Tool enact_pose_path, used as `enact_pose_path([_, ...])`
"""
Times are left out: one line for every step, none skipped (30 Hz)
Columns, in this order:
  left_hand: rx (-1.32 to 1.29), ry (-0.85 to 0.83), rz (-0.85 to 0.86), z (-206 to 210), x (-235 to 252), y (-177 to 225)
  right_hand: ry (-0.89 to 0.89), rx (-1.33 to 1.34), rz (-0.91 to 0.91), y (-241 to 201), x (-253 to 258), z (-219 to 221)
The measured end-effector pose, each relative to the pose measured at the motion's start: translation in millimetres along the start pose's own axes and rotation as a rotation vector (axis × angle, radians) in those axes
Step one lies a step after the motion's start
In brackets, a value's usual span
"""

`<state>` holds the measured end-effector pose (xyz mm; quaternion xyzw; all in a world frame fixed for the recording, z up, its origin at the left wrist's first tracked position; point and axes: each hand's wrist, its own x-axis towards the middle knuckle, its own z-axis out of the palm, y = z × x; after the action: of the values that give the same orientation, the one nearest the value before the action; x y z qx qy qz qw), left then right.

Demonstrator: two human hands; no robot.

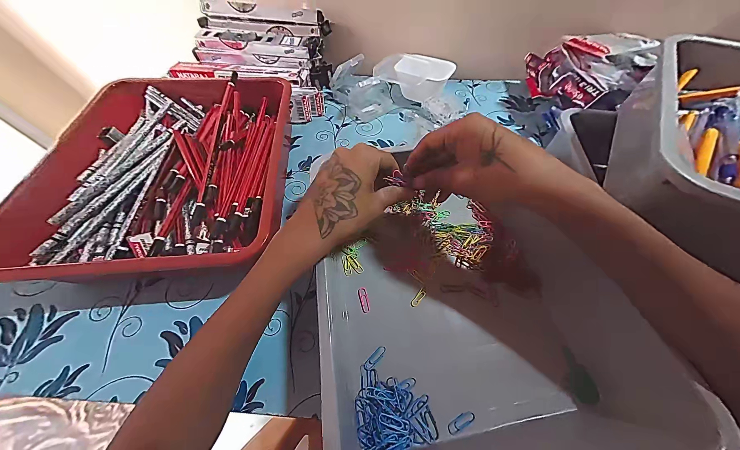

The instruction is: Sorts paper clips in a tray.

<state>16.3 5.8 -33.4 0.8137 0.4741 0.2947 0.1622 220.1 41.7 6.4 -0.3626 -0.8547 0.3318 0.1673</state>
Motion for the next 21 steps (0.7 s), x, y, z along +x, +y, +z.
enact_pose_path([0.007,-0.002,-0.009,-0.8,-0.2,0.8,0.006,-0.018,0.037,-1.0,-0.3,-0.9])
enact_pose_path([0.020,-0.005,-0.023,-1.5,-0.4,1.7,0.012,-0.059,0.073,-1.3,-0.5,-2.1])
enact_pose_path([0.039,-0.013,-0.035,-1.9,-0.4,1.9,0.021,-0.108,0.103,-0.8,-0.4,-2.9])
enact_pose_path([0.052,-0.029,-0.048,-2.4,-0.5,1.9,0.026,-0.144,0.127,0.0,-0.1,-3.6])
enact_pose_path([0.055,-0.045,-0.055,-2.3,-0.2,1.3,0.021,-0.156,0.140,0.2,-0.3,-4.3])
enact_pose_path([0.047,-0.058,-0.049,-1.9,0.0,0.5,0.014,-0.149,0.146,0.0,-0.4,-4.3])
enact_pose_path([0.032,-0.066,-0.042,-2.0,0.3,0.0,0.004,-0.142,0.144,-0.6,-0.1,-4.1])
enact_pose_path([0.016,-0.075,-0.046,-2.8,0.8,0.4,-0.003,-0.135,0.139,-1.2,0.4,-3.4])
enact_pose_path([0.012,-0.083,-0.048,-3.3,1.0,0.6,-0.013,-0.121,0.129,-1.9,0.8,-2.6])
enact_pose_path([0.016,-0.087,-0.053,-3.1,1.0,0.5,-0.018,-0.106,0.115,-2.2,0.9,-1.8])
enact_pose_path([0.026,-0.093,-0.059,-3.0,0.8,0.7,-0.024,-0.096,0.106,-2.5,0.8,-1.5])
enact_pose_path([0.045,-0.102,-0.064,-2.5,0.4,1.3,-0.025,-0.096,0.101,-2.3,0.4,-1.3])
enact_pose_path([0.061,-0.112,-0.070,-2.4,0.3,2.3,-0.013,-0.104,0.097,-2.0,0.1,-1.4])
enact_pose_path([0.067,-0.117,-0.080,-2.2,0.6,2.9,0.003,-0.121,0.095,-1.5,-0.1,-1.4])
enact_pose_path([0.060,-0.112,-0.086,-1.4,0.9,2.6,0.019,-0.146,0.093,-1.6,-0.3,-1.5])
enact_pose_path([0.053,-0.109,-0.088,-0.9,1.3,1.8,0.025,-0.173,0.096,-2.5,-0.7,-1.6])
enact_pose_path([0.034,-0.104,-0.079,-0.4,1.5,0.6,0.024,-0.193,0.088,-2.4,-0.9,-1.5])
enact_pose_path([0.016,-0.099,-0.060,-0.2,1.8,-0.8,0.024,-0.207,0.070,-1.3,-0.9,-0.8])
enact_pose_path([0.003,-0.081,-0.032,0.0,1.6,-1.6,0.021,-0.215,0.041,0.0,-0.7,-0.1])
enact_pose_path([0.003,-0.058,-0.008,0.1,1.3,-1.7,0.019,-0.212,0.003,1.4,-0.7,0.9])
enact_pose_path([0.003,-0.030,0.013,0.2,0.8,-0.6,0.018,-0.201,-0.043,3.3,-0.7,1.7])
